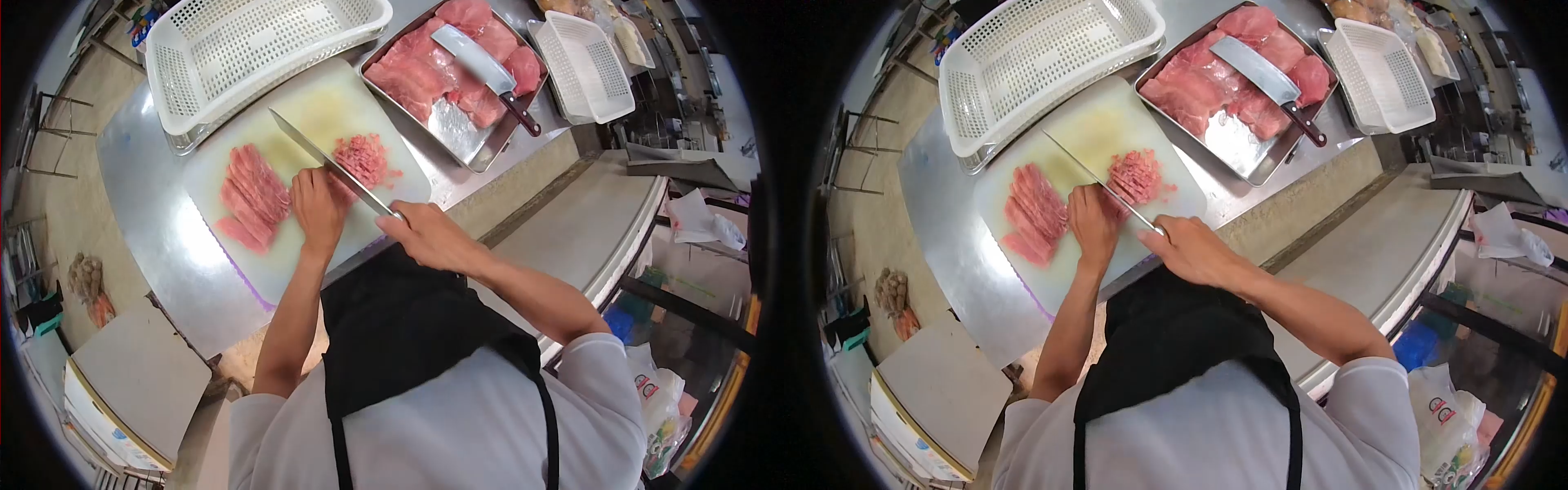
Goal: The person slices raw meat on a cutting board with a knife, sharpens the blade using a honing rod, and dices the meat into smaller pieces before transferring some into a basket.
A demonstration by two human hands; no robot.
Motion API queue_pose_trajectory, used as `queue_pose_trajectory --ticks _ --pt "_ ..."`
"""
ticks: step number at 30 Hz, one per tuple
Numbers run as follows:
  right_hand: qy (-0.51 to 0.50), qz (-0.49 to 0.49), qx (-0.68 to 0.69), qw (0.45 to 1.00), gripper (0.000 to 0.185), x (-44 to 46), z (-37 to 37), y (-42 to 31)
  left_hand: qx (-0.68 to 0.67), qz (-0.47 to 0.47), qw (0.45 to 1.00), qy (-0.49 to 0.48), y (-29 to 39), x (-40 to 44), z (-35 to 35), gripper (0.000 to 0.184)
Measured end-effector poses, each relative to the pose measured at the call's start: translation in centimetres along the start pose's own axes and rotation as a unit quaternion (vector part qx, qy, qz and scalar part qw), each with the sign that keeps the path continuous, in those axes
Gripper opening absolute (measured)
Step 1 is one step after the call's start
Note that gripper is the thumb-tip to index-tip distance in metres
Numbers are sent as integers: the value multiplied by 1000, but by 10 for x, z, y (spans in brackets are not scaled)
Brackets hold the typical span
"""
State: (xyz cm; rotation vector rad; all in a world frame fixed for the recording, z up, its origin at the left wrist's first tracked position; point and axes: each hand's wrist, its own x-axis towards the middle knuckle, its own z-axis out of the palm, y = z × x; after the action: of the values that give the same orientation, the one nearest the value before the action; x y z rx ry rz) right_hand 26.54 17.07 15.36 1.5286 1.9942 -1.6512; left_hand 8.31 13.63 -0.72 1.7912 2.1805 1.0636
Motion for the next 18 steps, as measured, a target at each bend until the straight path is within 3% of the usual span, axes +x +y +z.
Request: queue_pose_trajectory --ticks 7,10,12,18 --pt "65 -49 16 997 52 47 30 24 -23 21 999 11 4 3 -6 18" --pt "41 -14 12 999 51 35 11 4 -65 -16 997 -33 11 2 -24 22" --pt "-2 31 15 999 51 6 3 -9 -12 -8 1000 -6 3 -4 -16 21" --pt "33 -43 22 998 53 29 35 23 -10 12 1000 10 -1 -4 -7 19"
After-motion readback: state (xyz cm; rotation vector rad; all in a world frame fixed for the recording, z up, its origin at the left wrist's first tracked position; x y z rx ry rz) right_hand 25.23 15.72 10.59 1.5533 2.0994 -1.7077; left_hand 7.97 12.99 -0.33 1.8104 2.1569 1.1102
